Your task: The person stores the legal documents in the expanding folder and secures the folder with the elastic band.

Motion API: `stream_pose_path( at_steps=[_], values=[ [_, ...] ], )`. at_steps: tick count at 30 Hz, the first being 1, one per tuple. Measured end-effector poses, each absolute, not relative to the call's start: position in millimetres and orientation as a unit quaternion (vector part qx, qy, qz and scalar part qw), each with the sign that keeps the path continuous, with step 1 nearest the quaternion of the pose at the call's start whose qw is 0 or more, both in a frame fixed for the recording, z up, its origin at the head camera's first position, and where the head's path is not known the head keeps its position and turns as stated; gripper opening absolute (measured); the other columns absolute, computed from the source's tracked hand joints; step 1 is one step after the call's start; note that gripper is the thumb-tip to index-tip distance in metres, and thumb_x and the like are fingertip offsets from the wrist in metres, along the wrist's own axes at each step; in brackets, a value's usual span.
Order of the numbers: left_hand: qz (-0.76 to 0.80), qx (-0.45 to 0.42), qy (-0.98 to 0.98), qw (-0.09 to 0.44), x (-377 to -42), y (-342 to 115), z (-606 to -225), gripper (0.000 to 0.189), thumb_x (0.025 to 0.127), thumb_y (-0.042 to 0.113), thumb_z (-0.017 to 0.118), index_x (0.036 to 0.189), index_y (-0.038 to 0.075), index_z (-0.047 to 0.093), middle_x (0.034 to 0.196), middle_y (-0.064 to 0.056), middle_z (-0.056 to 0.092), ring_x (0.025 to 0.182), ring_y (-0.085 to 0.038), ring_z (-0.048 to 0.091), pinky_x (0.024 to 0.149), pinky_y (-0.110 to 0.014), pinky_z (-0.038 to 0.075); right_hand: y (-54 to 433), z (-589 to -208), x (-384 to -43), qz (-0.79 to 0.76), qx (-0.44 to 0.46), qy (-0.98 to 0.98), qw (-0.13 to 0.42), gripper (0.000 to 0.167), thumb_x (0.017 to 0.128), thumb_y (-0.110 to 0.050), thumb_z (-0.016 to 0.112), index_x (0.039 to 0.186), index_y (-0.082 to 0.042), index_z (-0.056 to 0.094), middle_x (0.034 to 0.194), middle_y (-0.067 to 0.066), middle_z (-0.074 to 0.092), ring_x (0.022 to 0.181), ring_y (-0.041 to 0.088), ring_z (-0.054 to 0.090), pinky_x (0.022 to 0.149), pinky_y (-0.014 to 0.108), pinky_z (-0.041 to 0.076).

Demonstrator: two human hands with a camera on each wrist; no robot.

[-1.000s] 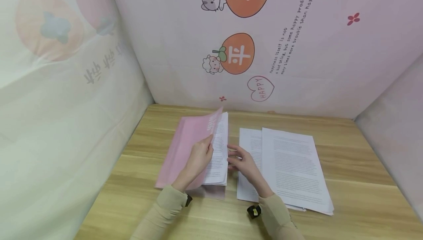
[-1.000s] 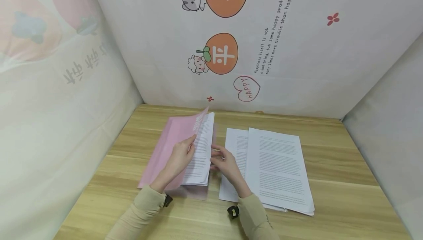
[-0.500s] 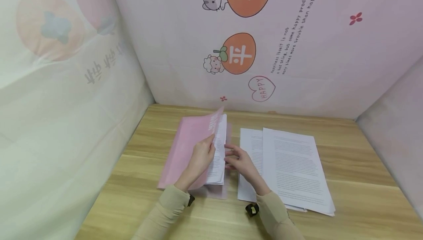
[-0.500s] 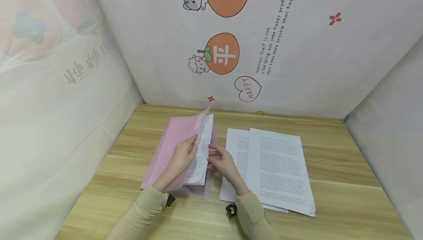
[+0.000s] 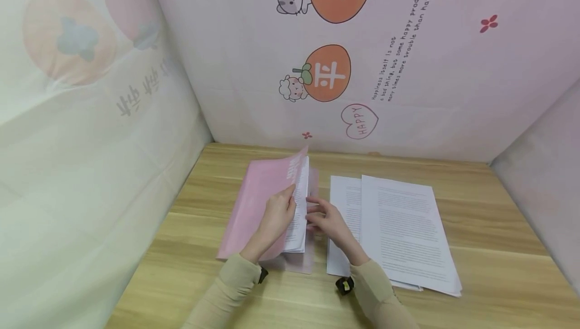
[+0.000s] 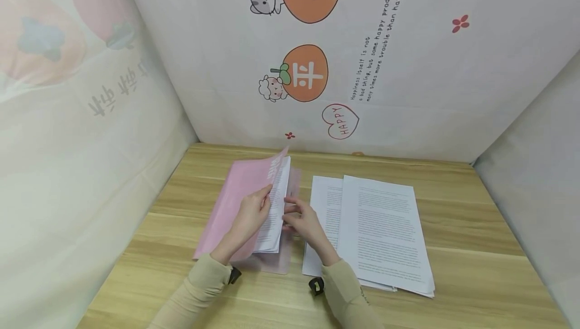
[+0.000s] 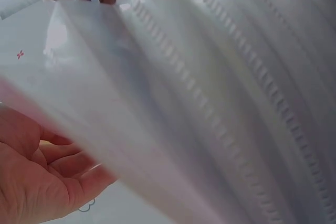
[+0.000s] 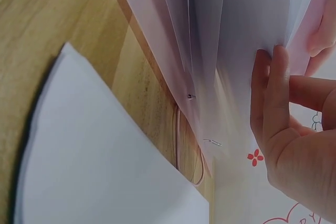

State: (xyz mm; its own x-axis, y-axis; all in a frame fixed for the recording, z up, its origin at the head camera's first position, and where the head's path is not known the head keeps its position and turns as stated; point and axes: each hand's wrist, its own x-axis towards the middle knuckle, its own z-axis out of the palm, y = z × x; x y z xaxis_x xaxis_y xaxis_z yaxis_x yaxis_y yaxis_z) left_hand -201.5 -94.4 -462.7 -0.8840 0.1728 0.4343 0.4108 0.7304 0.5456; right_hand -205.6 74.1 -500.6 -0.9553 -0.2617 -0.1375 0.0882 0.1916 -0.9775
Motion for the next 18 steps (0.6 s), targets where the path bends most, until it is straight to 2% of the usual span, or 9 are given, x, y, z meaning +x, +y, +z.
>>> stream_pose_path(
  at_steps=[6,9,12,15,18],
  values=[
    [-0.331,-0.156,-0.914,0.176,-202.2,-92.8,-463.1,0.035,0.09,-0.004,0.053,0.123,-0.011,0.063,0.109,-0.026,0.072,0.095,-0.033,0.072,0.077,-0.04,0.06,74.7,-498.3,-206.2,-0.632,-0.059,0.759,0.142,0.053,0.091,-0.003,0.062,0.142,0.0,0.047,0.122,0.031,0.061,0.079,0.017,0.07,0.077,0.038,0.062],
    [-0.335,-0.152,-0.914,0.172,-202.4,-92.7,-463.7,0.035,0.09,-0.004,0.053,0.124,-0.011,0.062,0.108,-0.026,0.072,0.086,-0.03,0.072,0.072,-0.037,0.059,76.1,-497.6,-204.9,-0.635,-0.059,0.756,0.145,0.054,0.091,-0.003,0.062,0.142,0.002,0.046,0.123,0.032,0.06,0.081,0.017,0.07,0.077,0.035,0.062],
    [-0.337,-0.148,-0.914,0.169,-202.3,-93.2,-464.1,0.036,0.09,-0.004,0.053,0.124,-0.01,0.062,0.104,-0.025,0.073,0.073,-0.022,0.065,0.064,-0.031,0.056,78.4,-497.1,-203.2,-0.641,-0.064,0.75,0.147,0.054,0.091,-0.003,0.063,0.142,0.003,0.045,0.124,0.033,0.061,0.083,0.019,0.071,0.076,0.034,0.062],
    [-0.337,-0.147,-0.915,0.168,-202.1,-93.9,-464.0,0.035,0.09,-0.003,0.053,0.123,-0.01,0.063,0.098,-0.023,0.074,0.066,-0.02,0.058,0.06,-0.029,0.052,82.3,-496.6,-201.7,-0.648,-0.076,0.743,0.148,0.055,0.092,-0.005,0.063,0.143,0.004,0.043,0.125,0.034,0.06,0.089,0.025,0.073,0.078,0.037,0.062],
    [-0.34,-0.144,-0.914,0.166,-202.2,-95.1,-463.9,0.036,0.089,-0.004,0.053,0.123,-0.01,0.063,0.094,-0.022,0.073,0.064,-0.021,0.059,0.058,-0.029,0.051,87.9,-495.7,-201.1,-0.648,-0.085,0.742,0.148,0.055,0.093,-0.005,0.062,0.143,0.006,0.041,0.127,0.035,0.058,0.095,0.032,0.072,0.081,0.042,0.061]
  ],
)
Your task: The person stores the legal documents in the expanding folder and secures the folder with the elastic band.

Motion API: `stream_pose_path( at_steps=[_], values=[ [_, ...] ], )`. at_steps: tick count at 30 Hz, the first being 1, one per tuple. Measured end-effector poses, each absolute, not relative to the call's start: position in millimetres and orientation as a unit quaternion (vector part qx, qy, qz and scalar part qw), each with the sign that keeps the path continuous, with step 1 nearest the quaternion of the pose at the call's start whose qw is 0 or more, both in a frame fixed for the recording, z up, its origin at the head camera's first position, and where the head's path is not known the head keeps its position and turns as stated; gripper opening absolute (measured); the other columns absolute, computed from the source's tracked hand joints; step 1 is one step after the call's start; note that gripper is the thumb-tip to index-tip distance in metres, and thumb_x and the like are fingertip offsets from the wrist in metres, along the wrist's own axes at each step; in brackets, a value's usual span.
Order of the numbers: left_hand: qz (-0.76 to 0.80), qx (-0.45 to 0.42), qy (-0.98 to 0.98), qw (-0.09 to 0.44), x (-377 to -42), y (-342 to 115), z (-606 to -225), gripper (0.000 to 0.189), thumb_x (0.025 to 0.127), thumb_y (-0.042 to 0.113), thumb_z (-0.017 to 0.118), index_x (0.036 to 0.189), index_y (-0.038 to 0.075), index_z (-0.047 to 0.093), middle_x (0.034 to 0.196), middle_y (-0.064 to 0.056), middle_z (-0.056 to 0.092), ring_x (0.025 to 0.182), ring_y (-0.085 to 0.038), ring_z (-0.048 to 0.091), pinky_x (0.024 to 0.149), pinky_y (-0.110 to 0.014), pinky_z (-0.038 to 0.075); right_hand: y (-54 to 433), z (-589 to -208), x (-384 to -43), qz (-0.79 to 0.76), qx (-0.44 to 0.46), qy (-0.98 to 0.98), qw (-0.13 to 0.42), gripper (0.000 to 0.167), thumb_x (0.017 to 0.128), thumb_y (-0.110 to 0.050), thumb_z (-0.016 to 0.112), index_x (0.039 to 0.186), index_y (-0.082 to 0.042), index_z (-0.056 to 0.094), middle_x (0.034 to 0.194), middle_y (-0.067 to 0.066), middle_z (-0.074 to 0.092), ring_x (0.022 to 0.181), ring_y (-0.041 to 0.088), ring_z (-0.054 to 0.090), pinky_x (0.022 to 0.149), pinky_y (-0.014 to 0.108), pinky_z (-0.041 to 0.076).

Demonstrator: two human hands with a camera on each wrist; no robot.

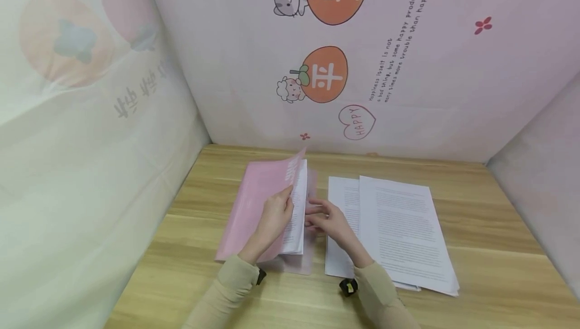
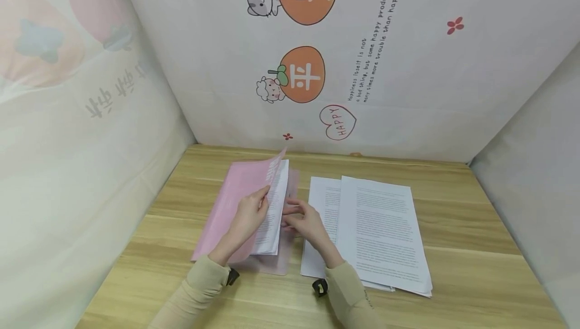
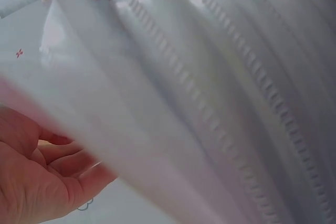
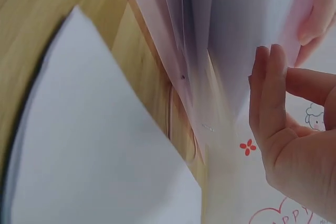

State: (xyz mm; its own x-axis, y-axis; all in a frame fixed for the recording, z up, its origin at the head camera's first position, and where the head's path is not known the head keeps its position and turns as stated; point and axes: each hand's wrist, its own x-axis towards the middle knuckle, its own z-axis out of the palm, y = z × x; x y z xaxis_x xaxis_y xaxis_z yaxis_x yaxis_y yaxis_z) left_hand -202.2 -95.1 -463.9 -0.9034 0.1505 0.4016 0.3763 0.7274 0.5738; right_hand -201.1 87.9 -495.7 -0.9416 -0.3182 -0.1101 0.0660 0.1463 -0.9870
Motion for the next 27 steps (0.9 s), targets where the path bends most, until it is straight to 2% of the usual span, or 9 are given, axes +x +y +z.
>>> stream_pose_path(
  at_steps=[5,6,13,19,27],
  values=[
    [-0.343,-0.139,-0.915,0.162,-202.8,-95.7,-463.5,0.036,0.09,-0.004,0.053,0.124,-0.009,0.062,0.11,-0.025,0.072,0.06,-0.014,0.051,0.06,-0.023,0.048,101.0,-493.4,-200.7,-0.638,-0.093,0.75,0.145,0.054,0.094,-0.006,0.062,0.142,0.008,0.041,0.129,0.036,0.057,0.098,0.037,0.071,0.083,0.045,0.06],
    [-0.346,-0.138,-0.914,0.159,-203.0,-96.0,-463.7,0.036,0.09,-0.004,0.053,0.125,-0.009,0.062,0.111,-0.026,0.072,0.059,-0.012,0.046,0.06,-0.021,0.046,103.6,-492.6,-200.6,-0.636,-0.094,0.753,0.144,0.054,0.094,-0.007,0.062,0.141,0.008,0.042,0.129,0.036,0.057,0.098,0.037,0.071,0.082,0.044,0.061],
    [-0.35,-0.139,-0.913,0.154,-202.4,-97.6,-462.9,0.036,0.09,-0.005,0.052,0.124,-0.011,0.061,0.1,-0.025,0.073,0.054,-0.007,0.037,0.052,-0.017,0.04,122.8,-489.0,-199.7,-0.612,-0.081,0.776,0.131,0.051,0.093,-0.007,0.063,0.139,0.007,0.045,0.129,0.034,0.059,0.101,0.038,0.07,0.078,0.036,0.061],
    [-0.344,-0.144,-0.916,0.151,-201.8,-96.3,-465.5,0.035,0.09,-0.006,0.053,0.124,-0.012,0.061,0.104,-0.026,0.072,0.052,-0.004,0.032,0.052,-0.014,0.037,146.2,-490.9,-196.0,-0.589,-0.063,0.797,0.115,0.05,0.093,-0.008,0.063,0.139,0.006,0.046,0.127,0.032,0.06,0.096,0.03,0.073,0.077,0.034,0.061],
    [-0.347,-0.146,-0.914,0.154,-202.2,-93.2,-466.8,0.035,0.09,-0.006,0.052,0.124,-0.012,0.061,0.098,-0.026,0.073,0.051,-0.004,0.03,0.051,-0.014,0.035,178.2,-489.3,-191.1,-0.572,-0.061,0.812,0.101,0.052,0.096,-0.011,0.062,0.141,0.006,0.043,0.129,0.034,0.058,0.101,0.035,0.071,0.079,0.032,0.061]
  ],
)
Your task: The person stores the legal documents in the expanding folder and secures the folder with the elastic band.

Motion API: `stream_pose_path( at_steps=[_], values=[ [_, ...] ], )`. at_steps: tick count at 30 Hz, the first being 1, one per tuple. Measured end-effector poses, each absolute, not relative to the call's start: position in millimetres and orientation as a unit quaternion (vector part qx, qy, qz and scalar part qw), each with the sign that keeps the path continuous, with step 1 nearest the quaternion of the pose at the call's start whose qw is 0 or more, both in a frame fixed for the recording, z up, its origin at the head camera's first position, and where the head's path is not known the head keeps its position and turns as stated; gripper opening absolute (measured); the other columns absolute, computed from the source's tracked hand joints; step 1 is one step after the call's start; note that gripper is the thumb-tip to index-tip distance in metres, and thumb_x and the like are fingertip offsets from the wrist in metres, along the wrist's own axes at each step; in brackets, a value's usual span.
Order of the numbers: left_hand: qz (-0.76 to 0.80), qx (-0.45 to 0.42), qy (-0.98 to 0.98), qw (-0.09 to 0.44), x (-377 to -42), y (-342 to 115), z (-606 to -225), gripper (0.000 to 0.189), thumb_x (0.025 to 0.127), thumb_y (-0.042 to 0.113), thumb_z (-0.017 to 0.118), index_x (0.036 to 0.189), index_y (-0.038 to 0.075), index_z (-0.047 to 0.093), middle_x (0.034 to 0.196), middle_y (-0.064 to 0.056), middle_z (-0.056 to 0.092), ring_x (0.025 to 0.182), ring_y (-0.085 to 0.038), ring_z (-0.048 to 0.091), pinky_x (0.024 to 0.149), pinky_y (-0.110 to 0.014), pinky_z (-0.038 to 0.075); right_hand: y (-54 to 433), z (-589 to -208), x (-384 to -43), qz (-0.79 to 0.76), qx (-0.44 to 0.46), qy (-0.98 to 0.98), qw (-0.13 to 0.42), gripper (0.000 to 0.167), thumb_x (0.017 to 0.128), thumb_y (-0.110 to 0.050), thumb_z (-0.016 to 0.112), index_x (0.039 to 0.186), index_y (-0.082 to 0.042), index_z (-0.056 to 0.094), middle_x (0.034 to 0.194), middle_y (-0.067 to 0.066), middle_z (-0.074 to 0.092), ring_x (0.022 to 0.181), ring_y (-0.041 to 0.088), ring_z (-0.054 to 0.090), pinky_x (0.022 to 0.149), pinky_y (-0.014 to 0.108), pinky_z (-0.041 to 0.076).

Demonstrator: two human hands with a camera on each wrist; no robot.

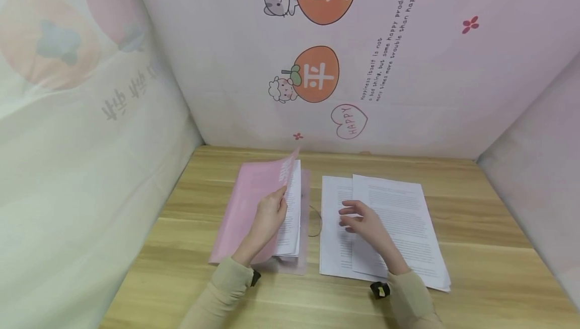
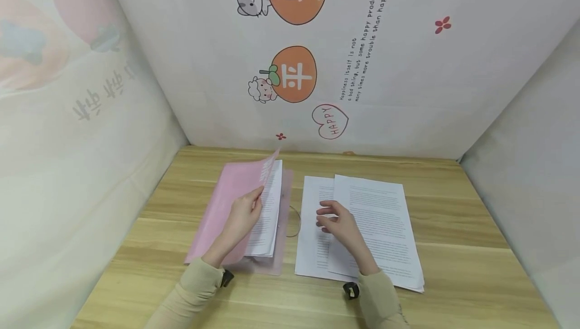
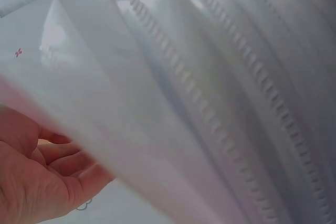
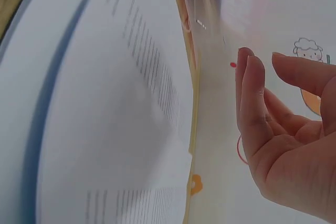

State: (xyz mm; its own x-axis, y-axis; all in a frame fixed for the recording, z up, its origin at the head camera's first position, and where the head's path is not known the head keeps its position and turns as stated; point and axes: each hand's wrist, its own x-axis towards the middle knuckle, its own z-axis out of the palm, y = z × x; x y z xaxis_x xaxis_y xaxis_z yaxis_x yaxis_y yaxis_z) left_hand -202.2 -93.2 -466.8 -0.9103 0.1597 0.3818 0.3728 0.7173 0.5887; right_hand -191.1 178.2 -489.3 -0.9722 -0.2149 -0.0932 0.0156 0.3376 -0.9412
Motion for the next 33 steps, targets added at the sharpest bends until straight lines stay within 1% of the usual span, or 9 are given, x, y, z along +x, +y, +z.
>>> stream_pose_path(
  at_steps=[2,7,10,15,22,26,30,33],
  values=[
    [-0.345,-0.146,-0.914,0.155,-202.4,-92.8,-467.4,0.035,0.09,-0.005,0.052,0.124,-0.012,0.062,0.093,-0.024,0.073,0.052,-0.004,0.03,0.051,-0.015,0.035,184.7,-489.7,-190.6,-0.565,-0.054,0.817,0.098,0.052,0.096,-0.011,0.062,0.141,0.006,0.043,0.13,0.033,0.058,0.101,0.034,0.071,0.08,0.032,0.061],
    [-0.346,-0.148,-0.913,0.159,-201.9,-93.0,-467.0,0.035,0.09,-0.006,0.052,0.123,-0.012,0.062,0.088,-0.023,0.072,0.052,-0.004,0.03,0.051,-0.016,0.035,198.9,-490.3,-189.3,-0.544,-0.03,0.833,0.096,0.052,0.096,-0.013,0.061,0.142,0.004,0.042,0.13,0.031,0.059,0.102,0.032,0.071,0.081,0.032,0.061],
    [-0.347,-0.15,-0.912,0.158,-201.2,-93.1,-466.2,0.035,0.09,-0.006,0.052,0.123,-0.012,0.062,0.088,-0.023,0.072,0.052,-0.003,0.03,0.051,-0.014,0.034,208.3,-490.6,-187.1,-0.525,-0.017,0.845,0.095,0.052,0.097,-0.015,0.06,0.143,0.002,0.042,0.131,0.03,0.059,0.104,0.032,0.07,0.082,0.032,0.061],
    [-0.353,-0.15,-0.912,0.144,-200.7,-92.8,-465.7,0.035,0.091,-0.006,0.052,0.124,-0.013,0.06,0.072,-0.017,0.065,0.049,-0.002,0.028,0.047,-0.011,0.028,223.6,-491.8,-181.5,-0.499,-0.001,0.862,0.086,0.053,0.097,-0.017,0.06,0.143,0.001,0.042,0.131,0.029,0.06,0.106,0.034,0.069,0.082,0.033,0.06],
    [-0.353,-0.151,-0.912,0.147,-200.1,-92.4,-465.6,0.035,0.09,-0.007,0.052,0.124,-0.014,0.06,0.076,-0.018,0.067,0.048,-0.003,0.029,0.046,-0.011,0.029,244.7,-497.9,-174.7,-0.482,0.004,0.874,0.058,0.052,0.096,-0.016,0.061,0.141,0.005,0.043,0.127,0.032,0.061,0.103,0.035,0.07,0.078,0.03,0.061],
    [-0.354,-0.15,-0.911,0.146,-200.3,-92.6,-464.8,0.036,0.09,-0.006,0.052,0.124,-0.013,0.06,0.068,-0.013,0.061,0.048,-0.002,0.028,0.046,-0.011,0.027,257.3,-499.9,-170.3,-0.467,0.008,0.883,0.042,0.053,0.096,-0.017,0.063,0.14,0.005,0.044,0.126,0.032,0.062,0.104,0.038,0.069,0.077,0.028,0.06],
    [-0.356,-0.15,-0.91,0.151,-201.2,-92.5,-465.0,0.036,0.09,-0.007,0.051,0.124,-0.013,0.06,0.064,-0.01,0.057,0.048,-0.002,0.027,0.046,-0.011,0.026,269.6,-500.7,-166.7,-0.453,0.012,0.891,0.03,0.054,0.096,-0.017,0.063,0.139,0.007,0.044,0.126,0.033,0.062,0.104,0.039,0.069,0.076,0.027,0.06],
    [-0.356,-0.15,-0.91,0.15,-201.6,-92.8,-465.8,0.035,0.09,-0.007,0.051,0.124,-0.013,0.06,0.064,-0.009,0.056,0.048,-0.002,0.027,0.046,-0.01,0.026,279.0,-502.9,-165.3,-0.45,0.017,0.893,0.02,0.055,0.096,-0.019,0.064,0.139,0.008,0.044,0.125,0.034,0.061,0.103,0.039,0.069,0.075,0.025,0.059]
  ],
)
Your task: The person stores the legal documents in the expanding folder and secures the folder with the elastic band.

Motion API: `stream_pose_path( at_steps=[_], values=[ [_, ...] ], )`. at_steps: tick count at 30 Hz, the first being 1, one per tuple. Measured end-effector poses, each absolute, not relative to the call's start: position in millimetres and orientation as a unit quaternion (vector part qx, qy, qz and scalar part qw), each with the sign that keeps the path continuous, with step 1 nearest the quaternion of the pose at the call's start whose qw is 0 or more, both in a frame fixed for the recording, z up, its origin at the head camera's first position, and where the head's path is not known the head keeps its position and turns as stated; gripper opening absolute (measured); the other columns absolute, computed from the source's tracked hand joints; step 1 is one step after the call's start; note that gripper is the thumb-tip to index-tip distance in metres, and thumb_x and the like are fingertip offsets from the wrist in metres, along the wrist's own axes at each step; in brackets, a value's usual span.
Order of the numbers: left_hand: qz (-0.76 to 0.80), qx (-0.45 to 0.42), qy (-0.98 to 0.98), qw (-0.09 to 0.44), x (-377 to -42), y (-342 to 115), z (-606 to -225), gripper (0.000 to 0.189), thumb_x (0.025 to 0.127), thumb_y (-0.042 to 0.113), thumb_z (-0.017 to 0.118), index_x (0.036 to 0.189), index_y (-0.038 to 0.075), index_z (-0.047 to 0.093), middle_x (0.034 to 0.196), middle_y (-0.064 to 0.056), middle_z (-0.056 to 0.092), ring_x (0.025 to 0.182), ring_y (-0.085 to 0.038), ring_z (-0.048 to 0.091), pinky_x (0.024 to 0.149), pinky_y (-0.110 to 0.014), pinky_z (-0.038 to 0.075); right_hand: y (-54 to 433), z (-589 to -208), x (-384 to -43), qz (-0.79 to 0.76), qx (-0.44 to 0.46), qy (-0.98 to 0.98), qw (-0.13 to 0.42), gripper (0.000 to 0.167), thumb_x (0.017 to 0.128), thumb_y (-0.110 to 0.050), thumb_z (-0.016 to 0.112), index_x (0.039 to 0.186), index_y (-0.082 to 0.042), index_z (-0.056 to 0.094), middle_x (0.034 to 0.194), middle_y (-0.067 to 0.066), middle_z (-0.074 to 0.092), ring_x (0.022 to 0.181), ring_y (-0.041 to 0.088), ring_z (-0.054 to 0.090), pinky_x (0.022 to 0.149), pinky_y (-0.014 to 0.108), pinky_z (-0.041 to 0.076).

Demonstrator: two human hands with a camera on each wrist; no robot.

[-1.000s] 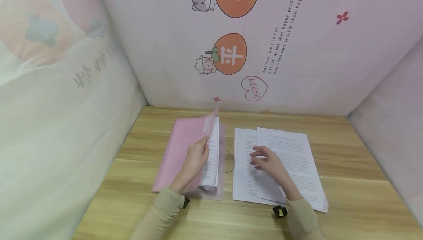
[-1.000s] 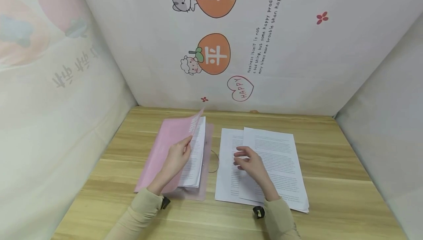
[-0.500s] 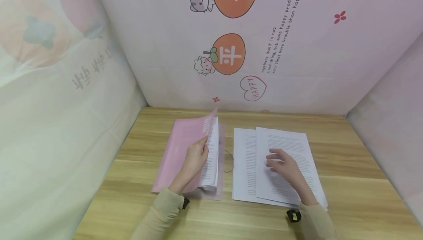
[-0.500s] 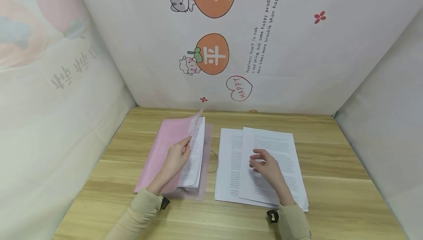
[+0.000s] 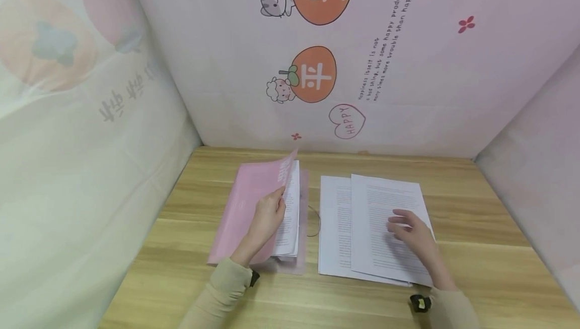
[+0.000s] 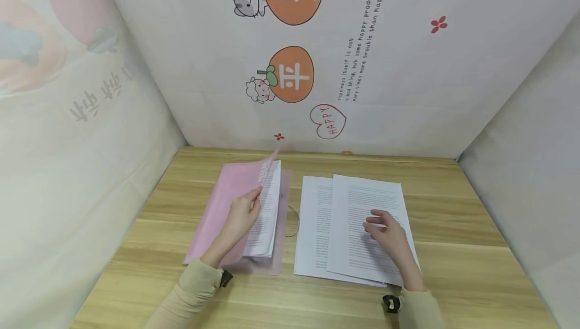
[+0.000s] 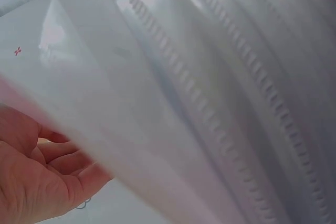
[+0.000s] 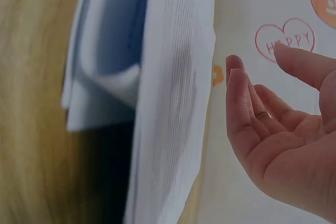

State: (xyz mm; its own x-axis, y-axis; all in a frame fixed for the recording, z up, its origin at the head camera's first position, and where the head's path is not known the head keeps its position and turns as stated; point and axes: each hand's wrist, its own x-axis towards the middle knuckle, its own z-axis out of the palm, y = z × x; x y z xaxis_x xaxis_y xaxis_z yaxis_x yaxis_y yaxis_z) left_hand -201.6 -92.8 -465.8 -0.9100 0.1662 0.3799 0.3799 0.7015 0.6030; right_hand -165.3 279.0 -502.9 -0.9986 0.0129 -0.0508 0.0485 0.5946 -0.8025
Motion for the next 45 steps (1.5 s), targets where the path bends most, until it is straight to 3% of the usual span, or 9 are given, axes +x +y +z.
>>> stream_pose_path(
  at_steps=[4,11,15,18,21,25,30,36,45],
  values=[
    [-0.358,-0.152,-0.909,0.146,-201.0,-93.4,-467.1,0.035,0.091,-0.007,0.051,0.124,-0.014,0.06,0.063,-0.009,0.055,0.047,-0.002,0.027,0.046,-0.009,0.025,290.8,-506.5,-164.8,-0.447,0.022,0.894,0.012,0.055,0.096,-0.019,0.063,0.139,0.01,0.043,0.125,0.036,0.06,0.099,0.033,0.07,0.074,0.019,0.056],
    [-0.359,-0.149,-0.909,0.15,-200.7,-93.2,-466.9,0.035,0.091,-0.007,0.051,0.124,-0.014,0.06,0.072,-0.016,0.064,0.048,-0.002,0.027,0.046,-0.01,0.025,304.3,-505.7,-163.1,-0.425,0.028,0.905,0.004,0.056,0.096,-0.021,0.063,0.137,0.012,0.043,0.125,0.036,0.06,0.086,-0.017,0.049,0.073,0.012,0.049],
    [-0.356,-0.149,-0.909,0.154,-200.8,-93.2,-467.5,0.035,0.091,-0.006,0.052,0.124,-0.013,0.061,0.08,-0.02,0.069,0.048,-0.002,0.027,0.046,-0.01,0.026,309.7,-505.3,-161.4,-0.424,0.031,0.905,-0.002,0.057,0.096,-0.022,0.063,0.137,0.013,0.044,0.125,0.037,0.06,0.081,-0.023,0.044,0.072,0.012,0.048],
    [-0.355,-0.151,-0.909,0.157,-200.9,-93.5,-468.0,0.035,0.091,-0.007,0.052,0.123,-0.013,0.061,0.081,-0.02,0.069,0.048,-0.002,0.027,0.046,-0.01,0.025,312.8,-504.0,-158.8,-0.419,0.042,0.907,0.001,0.057,0.097,-0.023,0.062,0.138,0.012,0.043,0.126,0.037,0.06,0.084,-0.014,0.052,0.072,0.012,0.049],
    [-0.356,-0.152,-0.909,0.156,-201.1,-93.8,-468.1,0.035,0.091,-0.006,0.051,0.124,-0.014,0.061,0.076,-0.018,0.067,0.048,-0.002,0.026,0.046,-0.01,0.025,316.5,-502.7,-157.6,-0.411,0.05,0.91,0.009,0.059,0.097,-0.026,0.061,0.139,0.011,0.042,0.129,0.037,0.058,0.094,0.015,0.068,0.071,0.013,0.048],
    [-0.355,-0.151,-0.909,0.155,-201.5,-93.9,-468.0,0.035,0.091,-0.006,0.051,0.124,-0.013,0.061,0.079,-0.019,0.069,0.049,-0.003,0.027,0.047,-0.011,0.026,320.7,-502.1,-156.7,-0.399,0.058,0.915,0.011,0.061,0.097,-0.028,0.061,0.139,0.012,0.041,0.129,0.038,0.056,0.112,0.05,0.061,0.07,0.012,0.047],
    [-0.353,-0.15,-0.91,0.157,-201.1,-93.8,-467.0,0.034,0.091,-0.006,0.052,0.123,-0.013,0.061,0.091,-0.024,0.072,0.05,-0.003,0.029,0.048,-0.011,0.03,323.3,-499.5,-154.9,-0.382,0.072,0.921,0.015,0.063,0.097,-0.029,0.061,0.138,0.014,0.04,0.129,0.039,0.056,0.113,0.053,0.059,0.073,0.017,0.049],
    [-0.351,-0.152,-0.911,0.157,-201.3,-94.0,-467.5,0.034,0.091,-0.007,0.052,0.123,-0.014,0.061,0.08,-0.02,0.07,0.049,-0.002,0.029,0.047,-0.01,0.028,326.4,-496.3,-154.7,-0.374,0.101,0.921,0.044,0.072,0.098,-0.037,0.057,0.144,0.014,0.033,0.136,0.04,0.049,0.121,0.055,0.052,0.095,0.054,0.051],
    [-0.355,-0.147,-0.911,0.151,-201.2,-93.8,-468.1,0.035,0.091,-0.006,0.052,0.124,-0.013,0.061,0.066,-0.01,0.059,0.049,-0.002,0.029,0.046,-0.01,0.027,332.1,-501.7,-154.8,-0.346,0.126,0.929,0.031,0.079,0.095,-0.042,0.061,0.144,0.014,0.033,0.133,0.04,0.051,0.12,0.053,0.052,0.091,0.056,0.051]
  ],
)
